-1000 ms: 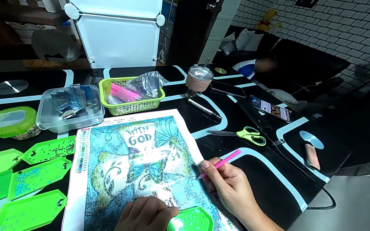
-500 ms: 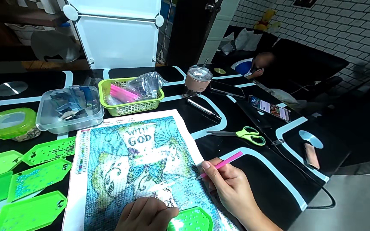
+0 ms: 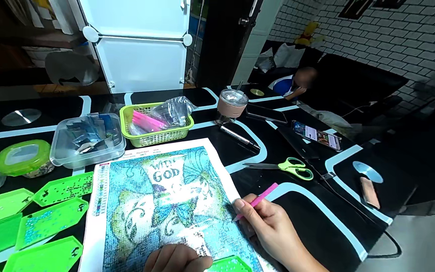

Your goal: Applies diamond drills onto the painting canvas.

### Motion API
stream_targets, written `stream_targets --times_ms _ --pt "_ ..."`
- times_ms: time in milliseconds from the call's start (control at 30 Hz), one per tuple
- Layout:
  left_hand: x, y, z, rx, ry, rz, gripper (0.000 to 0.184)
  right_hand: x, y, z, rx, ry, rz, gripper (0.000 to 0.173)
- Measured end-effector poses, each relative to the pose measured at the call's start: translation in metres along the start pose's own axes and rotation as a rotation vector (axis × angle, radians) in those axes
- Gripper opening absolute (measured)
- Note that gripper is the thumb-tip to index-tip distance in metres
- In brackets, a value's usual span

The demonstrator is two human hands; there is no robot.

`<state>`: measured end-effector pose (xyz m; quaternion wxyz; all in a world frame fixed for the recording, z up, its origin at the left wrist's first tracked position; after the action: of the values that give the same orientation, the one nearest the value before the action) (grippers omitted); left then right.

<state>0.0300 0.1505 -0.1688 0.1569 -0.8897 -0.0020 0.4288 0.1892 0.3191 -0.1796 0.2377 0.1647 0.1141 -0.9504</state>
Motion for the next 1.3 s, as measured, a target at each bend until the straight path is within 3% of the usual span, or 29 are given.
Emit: stream_targets --times_ms 67,200,300,433,733,833,1000,1133,1300 --pt "0.0 0.001 0.0 0.001 -0.005 -0.003 0.047 -0.003 -0.001 -0.002 0.105 -0.137 0.005 0.022" --pt "0.0 0.001 0.0 0.002 -0.018 -0.017 0.046 0.011 0.02 0.018 0.038 -0.245 0.108 0.021" --pt "0.001 0.001 -0.002 -0.005 -0.021 -0.016 0.044 0.032 0.041 0.038 -0.069 -0.165 0.24 0.021" --pt "0.002 0.001 -0.002 0.0 -0.051 -0.026 0.043 0.043 0.047 0.043 -0.18 0.006 0.227 0.025" --pt "0.002 -0.001 -0.002 0.002 -0.061 -0.031 0.042 0.045 0.048 0.044 -0.225 0.083 0.229 0.026" --pt "0.002 -0.002 -0.002 0.0 -0.046 -0.025 0.042 0.04 0.045 0.041 -0.149 -0.021 0.234 0.024" --pt "0.003 -0.002 -0.001 -0.007 -0.04 -0.009 0.044 0.013 0.021 0.021 0.103 -0.313 0.106 0.022" --pt "0.003 -0.001 0.0 0.007 -0.021 -0.01 0.044 -0.012 0.001 0.004 0.079 -0.225 -0.048 0.024" --pt "0.001 0.001 0.0 0.004 -0.014 -0.01 0.045 -0.005 0.002 -0.002 -0.005 -0.133 -0.046 0.022"
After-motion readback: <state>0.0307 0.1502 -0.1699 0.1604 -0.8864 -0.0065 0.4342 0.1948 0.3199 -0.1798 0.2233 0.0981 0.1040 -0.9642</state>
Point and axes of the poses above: each hand's wrist, its own y-axis away from the middle knuckle, its own x-axis out of the palm, z = x × y, the point moved 6 cm from there along -y, towards the middle knuckle, and after that the axes turned 11 degrees about x, right-handed, at the moved point
